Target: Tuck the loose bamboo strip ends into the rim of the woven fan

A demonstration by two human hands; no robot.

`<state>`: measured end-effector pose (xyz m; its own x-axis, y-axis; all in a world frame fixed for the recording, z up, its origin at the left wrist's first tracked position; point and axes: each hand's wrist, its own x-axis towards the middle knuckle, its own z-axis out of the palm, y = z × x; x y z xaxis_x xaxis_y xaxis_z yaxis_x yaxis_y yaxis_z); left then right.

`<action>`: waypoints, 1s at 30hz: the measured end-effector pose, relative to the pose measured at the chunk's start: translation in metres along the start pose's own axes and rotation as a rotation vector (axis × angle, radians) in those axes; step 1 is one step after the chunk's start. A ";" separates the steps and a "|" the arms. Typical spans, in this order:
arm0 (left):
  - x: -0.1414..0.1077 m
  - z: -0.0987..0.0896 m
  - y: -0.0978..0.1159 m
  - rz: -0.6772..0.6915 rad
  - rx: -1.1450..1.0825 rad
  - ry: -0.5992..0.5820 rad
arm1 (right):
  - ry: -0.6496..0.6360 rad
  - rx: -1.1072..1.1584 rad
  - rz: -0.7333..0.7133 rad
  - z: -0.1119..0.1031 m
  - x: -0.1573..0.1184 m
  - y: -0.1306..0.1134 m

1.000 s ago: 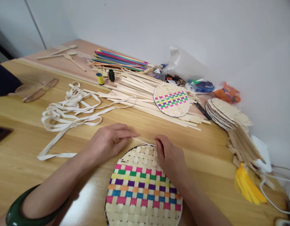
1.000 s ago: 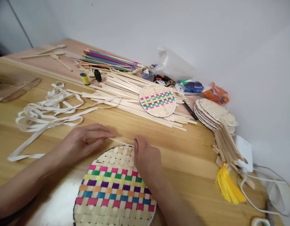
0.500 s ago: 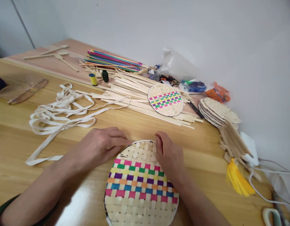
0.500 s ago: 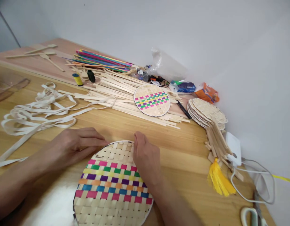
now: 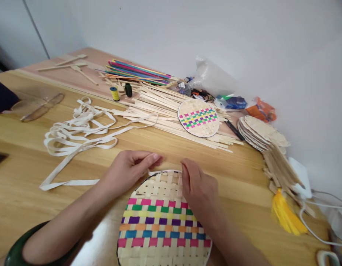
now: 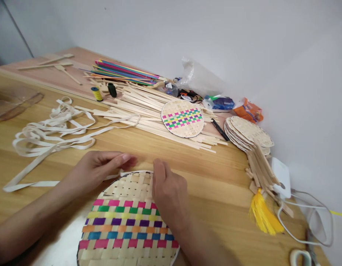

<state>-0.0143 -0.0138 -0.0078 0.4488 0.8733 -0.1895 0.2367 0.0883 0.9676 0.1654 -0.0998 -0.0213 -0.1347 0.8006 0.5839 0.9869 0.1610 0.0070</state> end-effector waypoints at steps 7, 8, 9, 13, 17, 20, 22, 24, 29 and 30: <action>0.001 0.002 0.000 -0.170 -0.035 -0.270 | -0.021 -0.020 -0.030 0.000 -0.001 -0.008; 0.001 0.001 0.002 -0.173 -0.040 -0.272 | -0.024 -0.018 -0.029 0.000 -0.001 -0.008; 0.001 0.001 0.003 -0.175 -0.047 -0.273 | -0.026 -0.017 -0.028 0.001 -0.001 -0.008; 0.001 0.000 0.005 -0.154 -0.014 -0.265 | -0.021 -0.034 -0.037 0.003 -0.002 -0.007; 0.002 0.001 0.001 -0.149 -0.002 -0.248 | -0.031 -0.037 -0.030 0.004 -0.003 -0.007; 0.002 0.001 -0.001 -0.174 -0.038 -0.255 | -0.019 -0.030 -0.033 0.002 -0.002 -0.006; 0.002 0.002 -0.002 -0.181 -0.054 -0.254 | -0.004 -0.028 -0.033 0.001 -0.001 -0.006; 0.002 0.004 -0.003 -0.188 -0.060 -0.242 | 0.011 -0.025 -0.028 0.001 0.000 -0.006; -0.001 0.010 -0.004 -0.225 -0.102 -0.196 | -0.001 -0.037 -0.025 0.003 -0.001 -0.005; -0.001 0.011 -0.004 -0.231 -0.118 -0.185 | -0.003 -0.039 -0.026 0.004 -0.001 -0.004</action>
<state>-0.0061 -0.0204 -0.0135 0.5465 0.7226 -0.4234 0.2542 0.3386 0.9059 0.1609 -0.0994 -0.0252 -0.1610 0.7980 0.5807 0.9857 0.1597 0.0538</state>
